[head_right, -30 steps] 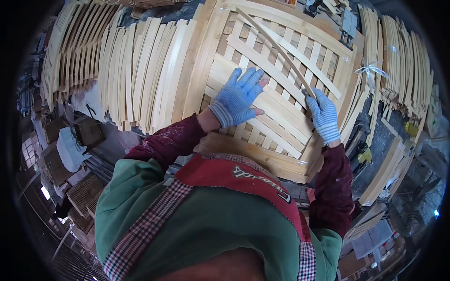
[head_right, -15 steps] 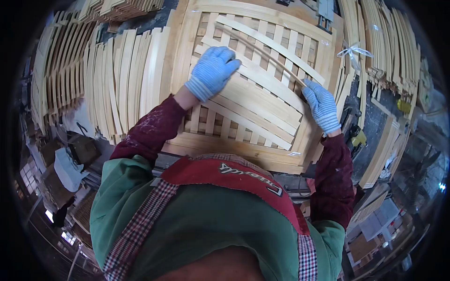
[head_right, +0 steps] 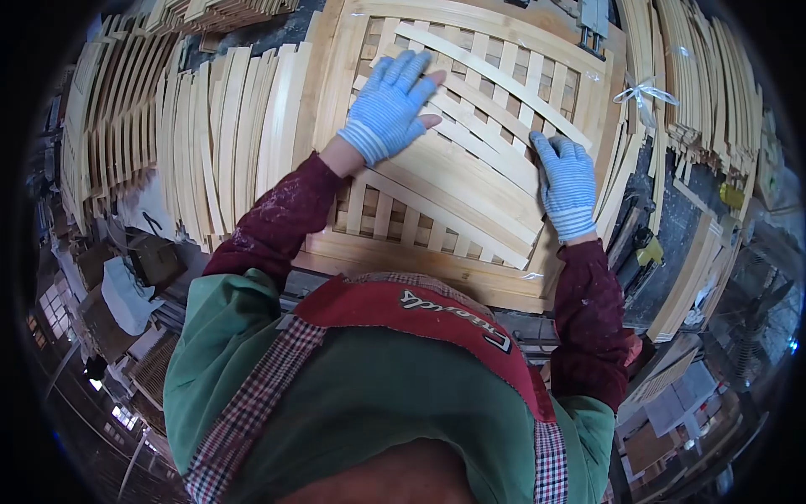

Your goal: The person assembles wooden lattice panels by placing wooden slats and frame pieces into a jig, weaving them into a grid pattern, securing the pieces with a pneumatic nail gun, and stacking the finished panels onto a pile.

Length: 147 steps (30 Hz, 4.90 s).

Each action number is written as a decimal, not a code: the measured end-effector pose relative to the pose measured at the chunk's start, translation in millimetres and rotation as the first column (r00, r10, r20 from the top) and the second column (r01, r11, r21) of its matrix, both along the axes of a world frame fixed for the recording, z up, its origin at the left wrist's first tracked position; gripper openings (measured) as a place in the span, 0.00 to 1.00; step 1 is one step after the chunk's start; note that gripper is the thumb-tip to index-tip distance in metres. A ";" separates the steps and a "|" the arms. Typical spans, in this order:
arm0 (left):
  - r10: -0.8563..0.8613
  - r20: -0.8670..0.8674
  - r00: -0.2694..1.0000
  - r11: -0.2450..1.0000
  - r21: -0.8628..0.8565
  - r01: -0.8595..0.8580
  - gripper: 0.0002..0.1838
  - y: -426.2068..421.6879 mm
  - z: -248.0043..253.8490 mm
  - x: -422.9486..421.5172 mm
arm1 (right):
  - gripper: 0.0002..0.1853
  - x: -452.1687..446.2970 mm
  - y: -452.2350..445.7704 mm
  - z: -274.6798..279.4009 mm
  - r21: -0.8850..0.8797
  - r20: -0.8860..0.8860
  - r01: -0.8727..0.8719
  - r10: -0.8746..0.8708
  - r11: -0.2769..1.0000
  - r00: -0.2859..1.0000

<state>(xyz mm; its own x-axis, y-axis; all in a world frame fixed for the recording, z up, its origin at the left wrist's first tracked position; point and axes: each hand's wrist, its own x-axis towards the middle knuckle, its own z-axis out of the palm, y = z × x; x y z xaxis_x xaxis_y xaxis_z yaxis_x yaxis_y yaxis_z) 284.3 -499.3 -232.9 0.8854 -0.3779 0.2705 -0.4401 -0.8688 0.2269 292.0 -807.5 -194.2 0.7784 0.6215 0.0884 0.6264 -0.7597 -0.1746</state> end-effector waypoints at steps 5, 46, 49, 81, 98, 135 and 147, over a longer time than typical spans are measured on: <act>-0.005 -0.053 0.999 0.999 0.035 0.007 0.35 10.9 -10.2 12.5 | 0.21 -13.5 14.6 -3.7 0.042 -0.010 -0.005 0.006 0.999 1.000; -0.033 -0.135 0.990 0.999 0.027 0.036 0.38 0.7 -4.0 -21.1 | 0.24 -79.1 48.5 -4.7 -0.014 -0.015 0.249 -0.250 0.968 0.968; 0.034 -0.123 0.992 0.999 0.033 -0.030 0.38 -4.7 -3.9 -15.8 | 0.22 -66.4 40.4 -17.8 0.013 0.018 0.272 -0.272 0.962 0.962; 0.063 -0.177 0.982 0.998 0.032 -0.059 0.37 -7.6 2.9 -65.0 | 0.31 -81.6 45.9 -18.2 0.153 -0.064 0.315 -0.309 0.937 0.949; 0.096 -0.233 0.968 0.995 0.046 -0.088 0.38 -10.6 1.2 -65.5 | 0.46 -92.2 61.0 -22.0 -0.124 -0.155 0.332 -0.349 0.935 0.924; 0.147 0.061 0.987 0.986 0.067 -0.151 0.30 -17.4 0.4 -70.7 | 0.09 -148.1 -14.6 9.0 0.110 -0.101 0.286 -0.275 0.952 0.956; -0.191 0.011 0.981 0.930 -0.316 0.185 0.11 -30.4 6.3 -83.0 | 0.11 -147.7 -3.7 3.8 0.080 -0.063 0.277 -0.273 0.958 0.960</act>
